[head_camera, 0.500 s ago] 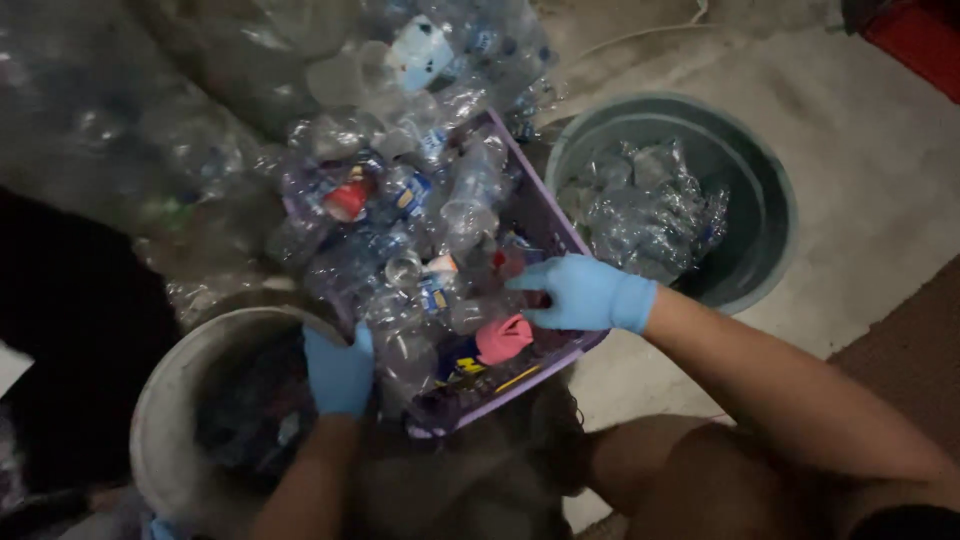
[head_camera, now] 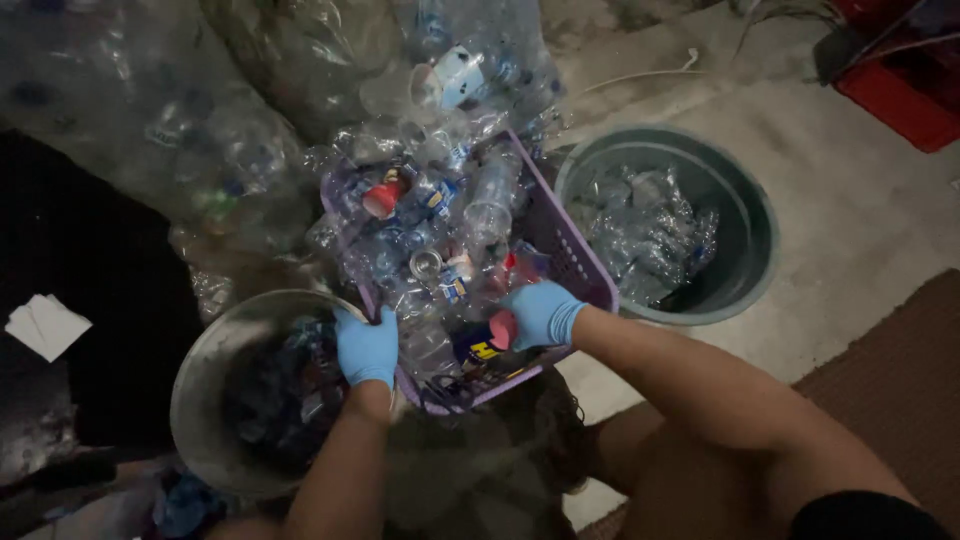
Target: Sort plastic bottles and containers into different recycling bins
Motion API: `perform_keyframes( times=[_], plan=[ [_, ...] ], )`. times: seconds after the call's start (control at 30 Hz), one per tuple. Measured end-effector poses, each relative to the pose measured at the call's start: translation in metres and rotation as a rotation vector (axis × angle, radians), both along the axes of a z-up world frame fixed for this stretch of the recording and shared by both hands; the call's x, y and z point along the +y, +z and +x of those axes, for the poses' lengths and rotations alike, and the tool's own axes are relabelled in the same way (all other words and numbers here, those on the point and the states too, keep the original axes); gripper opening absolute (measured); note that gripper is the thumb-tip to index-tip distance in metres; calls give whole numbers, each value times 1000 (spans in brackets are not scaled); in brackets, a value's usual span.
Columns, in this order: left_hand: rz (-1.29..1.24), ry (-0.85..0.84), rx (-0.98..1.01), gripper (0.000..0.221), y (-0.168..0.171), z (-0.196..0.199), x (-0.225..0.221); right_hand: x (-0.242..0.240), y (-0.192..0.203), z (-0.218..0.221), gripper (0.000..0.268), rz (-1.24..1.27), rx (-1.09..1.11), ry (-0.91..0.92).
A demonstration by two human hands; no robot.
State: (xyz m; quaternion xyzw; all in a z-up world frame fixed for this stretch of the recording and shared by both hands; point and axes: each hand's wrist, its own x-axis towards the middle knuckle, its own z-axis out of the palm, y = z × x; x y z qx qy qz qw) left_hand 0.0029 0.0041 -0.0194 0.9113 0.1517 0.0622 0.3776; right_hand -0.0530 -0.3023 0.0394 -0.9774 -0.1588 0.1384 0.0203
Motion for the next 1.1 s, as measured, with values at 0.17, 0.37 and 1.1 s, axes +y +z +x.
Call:
perform_keyframes(
  times=[0.17,0.37,1.1],
  plan=[
    [59,11,-24,83,-1,0,-1,-8,78,5,70,17,22,-8],
    [122,-44,-77,76,12,-3,-1,-46,121,-4,71,15,-51,-122],
    [69,-71,59,72,15,2,17,-195,88,-65,76,827,-273,-735]
  ],
)
